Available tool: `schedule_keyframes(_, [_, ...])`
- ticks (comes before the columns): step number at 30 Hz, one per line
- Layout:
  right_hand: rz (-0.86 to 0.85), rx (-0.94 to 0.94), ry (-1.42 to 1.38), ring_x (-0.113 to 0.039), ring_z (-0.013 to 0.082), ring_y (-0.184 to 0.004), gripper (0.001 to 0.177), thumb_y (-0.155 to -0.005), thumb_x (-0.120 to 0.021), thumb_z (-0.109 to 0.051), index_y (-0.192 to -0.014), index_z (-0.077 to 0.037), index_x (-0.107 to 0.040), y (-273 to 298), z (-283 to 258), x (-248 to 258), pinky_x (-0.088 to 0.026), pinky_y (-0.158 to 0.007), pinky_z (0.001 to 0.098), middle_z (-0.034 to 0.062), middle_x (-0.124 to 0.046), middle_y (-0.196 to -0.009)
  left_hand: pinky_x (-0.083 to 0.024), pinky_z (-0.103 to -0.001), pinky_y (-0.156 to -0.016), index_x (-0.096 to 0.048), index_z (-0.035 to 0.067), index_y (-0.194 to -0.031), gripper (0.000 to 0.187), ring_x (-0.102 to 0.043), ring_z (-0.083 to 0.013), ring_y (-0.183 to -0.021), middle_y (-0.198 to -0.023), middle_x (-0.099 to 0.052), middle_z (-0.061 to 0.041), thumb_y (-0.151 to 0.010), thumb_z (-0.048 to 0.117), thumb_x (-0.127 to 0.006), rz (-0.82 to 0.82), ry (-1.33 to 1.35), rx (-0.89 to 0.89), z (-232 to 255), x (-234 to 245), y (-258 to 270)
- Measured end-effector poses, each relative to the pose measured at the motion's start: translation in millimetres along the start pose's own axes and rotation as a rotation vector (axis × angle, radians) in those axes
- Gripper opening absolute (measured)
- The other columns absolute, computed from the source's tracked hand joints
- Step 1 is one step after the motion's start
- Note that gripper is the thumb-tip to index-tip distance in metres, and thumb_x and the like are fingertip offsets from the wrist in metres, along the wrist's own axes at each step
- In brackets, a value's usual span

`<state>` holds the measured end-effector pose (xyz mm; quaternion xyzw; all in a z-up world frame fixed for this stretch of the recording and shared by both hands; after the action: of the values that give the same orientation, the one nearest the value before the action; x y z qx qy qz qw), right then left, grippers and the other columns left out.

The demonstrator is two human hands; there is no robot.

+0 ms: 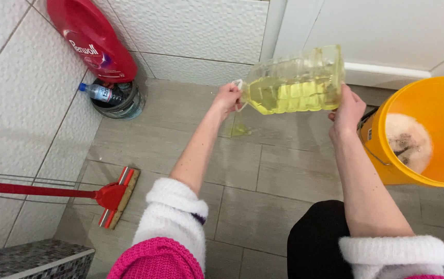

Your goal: The person pours a yellow liquid from a plastic bottle onto the bathroom floor and then scrubs the area with a hand brush. They move a mop and a bucket to access the floor and continue scrubbing while kneeling.

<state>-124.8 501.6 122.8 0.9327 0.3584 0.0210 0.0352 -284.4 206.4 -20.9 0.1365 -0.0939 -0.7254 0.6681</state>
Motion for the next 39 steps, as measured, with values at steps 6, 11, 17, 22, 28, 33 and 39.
schedule_keyframes(6, [0.105,-0.045,-0.127,-0.053,0.0143,-0.056,0.041,-0.089,-0.077,-0.042,-0.1,-0.004,-0.07,-36,19,18,-0.038,-0.038,0.0216,0.0072,-0.057,-0.079,-0.059,-0.031,-0.045,-0.053,0.013,-0.08,0.016,-0.058,-0.0157,-0.052,-0.066,-0.048,-0.004,-0.089,0.011,-0.067,-0.02,0.09,-0.026,2,-27,-1])
schedule_keyframes(11, [0.082,-0.155,-0.155,-0.052,0.0133,-0.052,0.029,-0.084,-0.075,-0.037,-0.091,-0.009,-0.069,-48,47,10,-0.036,-0.037,0.022,0.0053,-0.058,-0.073,-0.056,-0.029,-0.044,-0.053,0.012,-0.079,0.017,-0.059,-0.0155,-0.053,-0.066,-0.049,-0.004,-0.09,0.011,-0.066,0.018,-0.002,-0.104,15,-16,-1])
schedule_keyframes(17, [-0.106,-0.4,-0.179,-0.054,0.0142,-0.051,0.027,-0.088,-0.067,-0.037,-0.099,-0.013,-0.064,-14,49,-12,-0.037,-0.04,0.0205,0.0028,-0.062,-0.078,-0.06,-0.033,-0.05,-0.054,0.011,-0.076,0.018,-0.061,-0.0188,-0.058,-0.069,-0.05,-0.004,-0.089,0.012,-0.066,0.11,-0.16,-0.225,53,14,4])
schedule_keyframes(22, [-0.378,-0.604,-0.169,-0.059,0.0171,-0.058,0.027,-0.095,-0.053,-0.027,-0.116,-0.01,-0.057,-1,79,-39,-0.04,-0.044,0.0218,0.0058,-0.064,-0.092,-0.053,-0.04,-0.063,-0.05,0.016,-0.071,0.026,-0.065,-0.0295,-0.067,-0.064,-0.053,-0.004,-0.085,0.022,-0.071,0.243,-0.53,-0.376,113,37,45])
schedule_keyframes(28, [-0.602,-0.705,-0.111,-0.067,0.0303,-0.068,0.033,-0.086,-0.062,-0.023,-0.117,-0.01,-0.06,31,84,-64,-0.044,-0.045,0.0263,0.0118,-0.068,-0.106,-0.052,-0.039,-0.065,-0.045,0.02,-0.068,0.035,-0.066,-0.0302,-0.07,-0.063,-0.055,-0.003,-0.084,0.03,-0.074,0.399,-0.659,-0.431,186,55,123])
schedule_keyframes(33, [-0.782,-0.655,0.267,-0.068,0.0392,-0.096,0.053,-0.088,-0.062,-0.018,-0.137,0.002,-0.055,59,85,-63,-0.054,-0.065,0.0393,0.0227,-0.064,-0.123,-0.049,-0.043,-0.064,-0.04,0.015,-0.062,0.03,-0.062,-0.0431,-0.067,-0.057,-0.051,-0.013,-0.084,0.016,-0.061,0.411,-0.73,-0.555,203,65,154])
schedule_keyframes(39, [-0.737,-0.644,0.358,-0.071,0.0244,-0.073,0.043,-0.096,-0.063,-0.044,-0.114,-0.005,-0.066,1,200,-99,-0.051,-0.051,0.0331,0.0153,-0.074,-0.096,-0.054,-0.05,-0.068,-0.059,0.013,-0.064,0.017,-0.069,-0.0425,-0.074,-0.061,-0.061,-0.014,-0.08,0.012,-0.063,0.288,-1.094,-0.553,171,80,189])
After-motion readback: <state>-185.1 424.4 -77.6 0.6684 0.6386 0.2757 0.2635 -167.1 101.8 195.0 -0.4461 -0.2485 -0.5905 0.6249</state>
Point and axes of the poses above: each hand's wrist, its own y-axis away from the middle knuckle, its own x-axis out of the back of the hand, z = x × y, the point moved 2 cm from there along -y, towards the middle knuckle
